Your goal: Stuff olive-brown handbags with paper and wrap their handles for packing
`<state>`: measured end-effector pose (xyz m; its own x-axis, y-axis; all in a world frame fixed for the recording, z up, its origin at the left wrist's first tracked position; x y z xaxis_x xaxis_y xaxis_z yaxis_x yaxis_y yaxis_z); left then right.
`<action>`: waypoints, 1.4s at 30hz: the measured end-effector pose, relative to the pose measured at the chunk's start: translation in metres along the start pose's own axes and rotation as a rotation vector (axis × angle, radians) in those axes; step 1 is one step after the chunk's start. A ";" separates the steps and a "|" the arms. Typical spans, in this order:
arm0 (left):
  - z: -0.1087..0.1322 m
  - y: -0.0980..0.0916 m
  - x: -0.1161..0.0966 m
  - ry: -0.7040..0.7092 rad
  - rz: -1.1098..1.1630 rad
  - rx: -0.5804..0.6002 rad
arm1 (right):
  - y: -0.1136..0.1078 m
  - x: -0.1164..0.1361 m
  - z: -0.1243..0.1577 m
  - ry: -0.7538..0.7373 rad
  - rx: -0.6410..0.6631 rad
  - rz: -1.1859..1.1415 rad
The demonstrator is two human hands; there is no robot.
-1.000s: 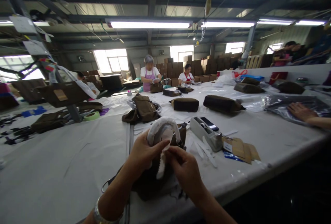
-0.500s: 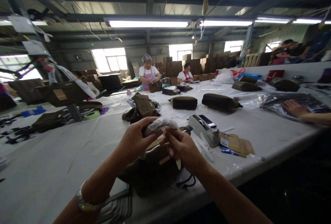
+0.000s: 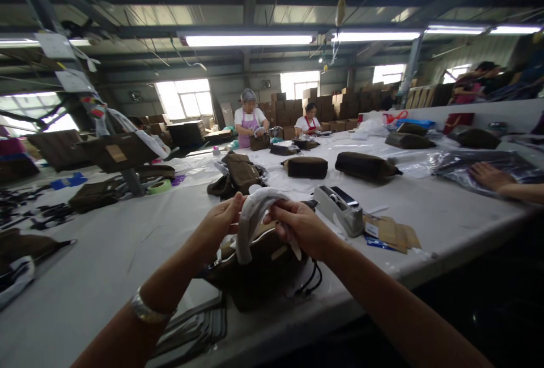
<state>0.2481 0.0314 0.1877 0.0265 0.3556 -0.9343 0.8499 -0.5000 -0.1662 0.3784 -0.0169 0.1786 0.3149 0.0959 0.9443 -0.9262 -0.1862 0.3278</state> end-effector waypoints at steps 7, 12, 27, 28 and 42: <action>-0.025 0.009 -0.039 0.157 -0.094 0.007 | -0.002 0.011 0.005 0.101 -0.008 0.184; -0.009 0.018 -0.093 0.535 -0.650 -0.071 | -0.002 0.018 0.005 0.172 -0.038 0.243; -0.020 0.011 -0.086 0.395 -0.280 -0.123 | -0.001 0.075 0.038 -0.049 0.010 0.246; -0.020 0.012 -0.089 0.404 -0.285 -0.125 | 0.002 0.073 0.036 -0.064 0.034 0.250; -0.009 0.008 -0.112 0.595 -0.322 -0.237 | 0.003 0.075 0.024 -0.285 -0.280 0.512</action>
Point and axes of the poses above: each hand's wrist, its own z-axis away from the middle knuckle, its own y-axis out of the palm, x = y × z, the point moved 10 cm from there along -z, towards the middle knuckle, and after that the axes turned 13 degrees about y, right-handed, at the moved point
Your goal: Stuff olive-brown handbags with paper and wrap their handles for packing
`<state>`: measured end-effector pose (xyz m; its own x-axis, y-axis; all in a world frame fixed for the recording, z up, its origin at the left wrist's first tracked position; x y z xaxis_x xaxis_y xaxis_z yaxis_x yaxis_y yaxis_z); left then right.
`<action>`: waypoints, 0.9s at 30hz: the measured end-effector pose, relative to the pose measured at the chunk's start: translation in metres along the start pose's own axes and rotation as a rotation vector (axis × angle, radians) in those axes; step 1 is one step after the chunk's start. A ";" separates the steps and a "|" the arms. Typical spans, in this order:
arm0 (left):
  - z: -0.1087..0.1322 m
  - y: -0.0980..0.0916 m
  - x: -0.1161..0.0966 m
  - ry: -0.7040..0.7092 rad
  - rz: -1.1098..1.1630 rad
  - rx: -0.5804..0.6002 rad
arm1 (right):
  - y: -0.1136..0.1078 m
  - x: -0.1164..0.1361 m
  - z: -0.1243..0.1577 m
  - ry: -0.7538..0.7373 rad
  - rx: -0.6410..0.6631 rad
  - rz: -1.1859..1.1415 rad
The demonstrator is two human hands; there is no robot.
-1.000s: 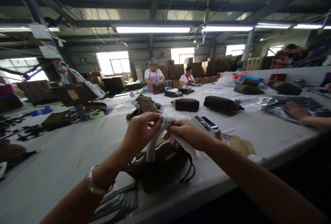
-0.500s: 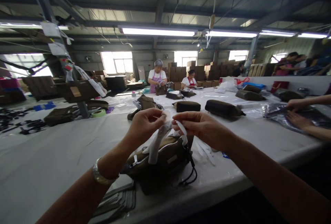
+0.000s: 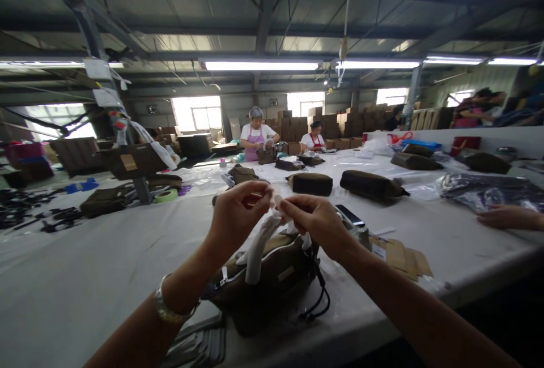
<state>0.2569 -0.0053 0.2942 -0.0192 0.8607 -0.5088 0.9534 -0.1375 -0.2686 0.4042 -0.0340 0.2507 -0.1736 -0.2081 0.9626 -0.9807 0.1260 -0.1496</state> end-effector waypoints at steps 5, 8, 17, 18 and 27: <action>0.008 0.001 -0.035 0.302 -0.201 0.033 | 0.003 0.001 -0.002 -0.009 0.063 -0.059; 0.016 0.007 -0.046 0.414 -0.233 0.107 | 0.003 0.004 -0.001 -0.051 0.079 -0.120; 0.002 0.003 -0.006 -0.038 0.104 0.076 | -0.006 0.013 0.006 -0.255 -0.143 0.022; 0.000 0.005 -0.005 -0.050 0.124 0.089 | -0.010 0.019 0.009 -0.308 -0.200 0.074; -0.005 -0.001 -0.010 -0.024 0.238 -0.056 | 0.010 0.056 0.055 -0.996 -0.330 0.750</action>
Point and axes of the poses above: each hand's wrist, its own z-axis away from the middle knuckle, its own y-axis out of the palm, x = y × z, the point moved 10 cm from there along -z, towards the middle knuckle, and after that the axes turned 13 degrees about y, right-handed, at the moved point
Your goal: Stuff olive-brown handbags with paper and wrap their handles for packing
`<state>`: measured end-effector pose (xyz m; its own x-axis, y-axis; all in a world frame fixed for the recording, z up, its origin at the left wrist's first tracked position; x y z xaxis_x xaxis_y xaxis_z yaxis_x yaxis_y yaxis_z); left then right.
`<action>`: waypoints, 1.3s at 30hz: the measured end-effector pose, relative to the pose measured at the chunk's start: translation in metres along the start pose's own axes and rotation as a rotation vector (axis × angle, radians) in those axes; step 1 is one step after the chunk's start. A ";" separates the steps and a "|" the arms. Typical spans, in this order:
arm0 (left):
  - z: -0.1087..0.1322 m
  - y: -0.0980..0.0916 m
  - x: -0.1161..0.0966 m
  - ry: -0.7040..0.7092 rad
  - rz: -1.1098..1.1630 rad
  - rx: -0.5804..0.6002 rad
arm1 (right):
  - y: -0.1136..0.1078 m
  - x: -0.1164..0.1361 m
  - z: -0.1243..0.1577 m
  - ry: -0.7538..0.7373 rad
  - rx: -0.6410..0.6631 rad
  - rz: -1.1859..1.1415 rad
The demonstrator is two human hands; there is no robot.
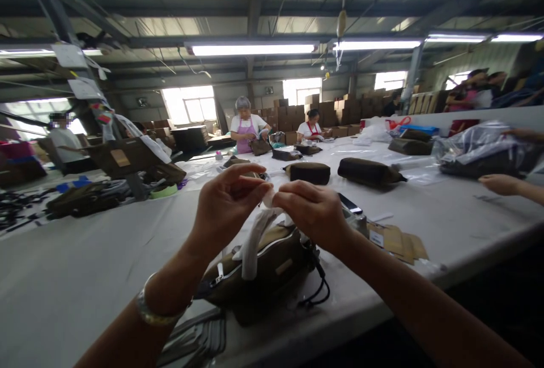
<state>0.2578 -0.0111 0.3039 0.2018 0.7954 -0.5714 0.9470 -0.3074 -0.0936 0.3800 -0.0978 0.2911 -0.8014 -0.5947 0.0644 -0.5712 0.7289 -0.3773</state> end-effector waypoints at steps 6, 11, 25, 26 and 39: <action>0.006 -0.021 0.017 0.004 -0.010 -0.122 | 0.019 -0.009 0.041 -0.013 0.111 0.048; 0.039 0.016 0.036 -0.137 -0.422 0.339 | 0.008 -0.050 0.081 0.315 0.042 -0.209; 0.035 0.021 0.048 0.300 -1.045 0.272 | 0.018 -0.179 0.223 1.048 0.261 0.023; 0.037 0.020 0.053 0.288 -1.029 0.261 | 0.026 -0.181 0.229 1.045 0.301 0.037; 0.164 0.007 0.034 0.913 -1.140 0.574 | 0.035 -0.183 0.260 0.946 0.602 0.178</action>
Point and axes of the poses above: each hand's wrist, its own z-axis away from the middle knuckle, its own y-axis out of the palm, x = y × z, the point moved 10 cm from there along -z, towards the middle knuckle, and after that the axes turned 13 degrees about y, right-handed, at the moved point
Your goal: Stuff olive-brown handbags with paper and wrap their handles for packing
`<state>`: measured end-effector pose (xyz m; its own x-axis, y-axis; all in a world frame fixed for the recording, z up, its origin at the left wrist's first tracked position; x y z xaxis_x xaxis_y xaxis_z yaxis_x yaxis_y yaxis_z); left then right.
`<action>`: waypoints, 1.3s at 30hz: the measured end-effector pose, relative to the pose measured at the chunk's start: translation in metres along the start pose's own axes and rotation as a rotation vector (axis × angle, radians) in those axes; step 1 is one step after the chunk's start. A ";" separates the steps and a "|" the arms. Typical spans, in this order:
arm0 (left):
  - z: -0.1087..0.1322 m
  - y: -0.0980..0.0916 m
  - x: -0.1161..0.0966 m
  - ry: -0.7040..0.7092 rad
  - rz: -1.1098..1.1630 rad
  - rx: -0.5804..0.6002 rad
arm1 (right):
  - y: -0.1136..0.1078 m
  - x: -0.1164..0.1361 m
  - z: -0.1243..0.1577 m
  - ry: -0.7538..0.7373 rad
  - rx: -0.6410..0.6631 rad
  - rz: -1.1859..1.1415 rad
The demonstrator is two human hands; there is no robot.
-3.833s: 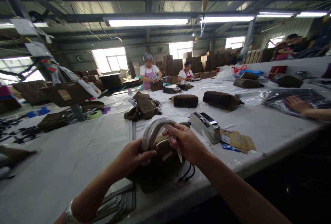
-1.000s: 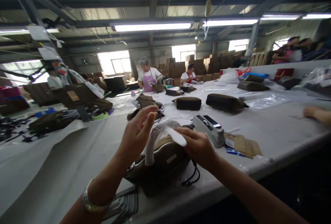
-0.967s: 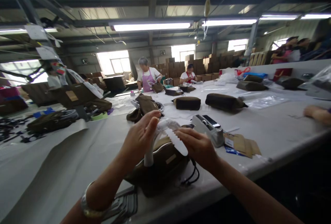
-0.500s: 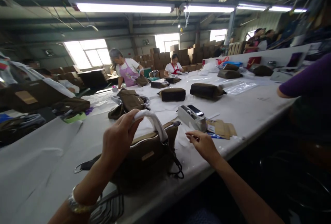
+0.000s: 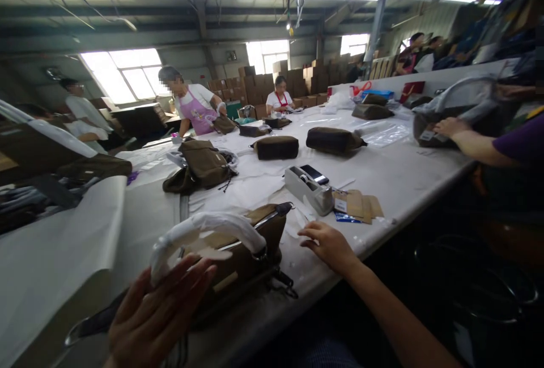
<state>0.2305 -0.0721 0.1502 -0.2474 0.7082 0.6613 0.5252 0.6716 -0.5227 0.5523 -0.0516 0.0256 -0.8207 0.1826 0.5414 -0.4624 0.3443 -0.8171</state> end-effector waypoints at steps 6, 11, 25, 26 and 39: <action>-0.001 0.014 0.007 -0.380 0.232 -0.041 | 0.016 -0.010 0.004 0.033 -0.011 0.107; 0.016 0.023 0.002 -0.709 0.706 -0.195 | 0.020 -0.019 0.005 0.059 -0.071 0.162; -0.013 0.065 -0.019 -0.798 1.973 -0.094 | 0.018 -0.035 0.000 0.085 -0.247 0.132; -0.016 0.068 -0.022 -0.778 1.974 -0.105 | 0.019 -0.037 0.000 0.090 -0.240 0.142; -0.033 0.110 -0.038 -0.879 1.804 -0.004 | -0.029 0.045 0.050 -0.143 -0.621 -0.004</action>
<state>0.3249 -0.0321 0.0851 0.2119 0.3348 -0.9182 0.5798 -0.7993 -0.1577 0.5117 -0.0999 0.0640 -0.8758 0.0701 0.4776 -0.2203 0.8223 -0.5247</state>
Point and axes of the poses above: each hand's wrist, its own z-axis away from the middle knuckle, its own y-axis out of the palm, x = y × z, the point moved 10 cm from there along -z, towards the middle knuckle, and after that the axes turned 13 degrees about y, right-handed, at the moved point
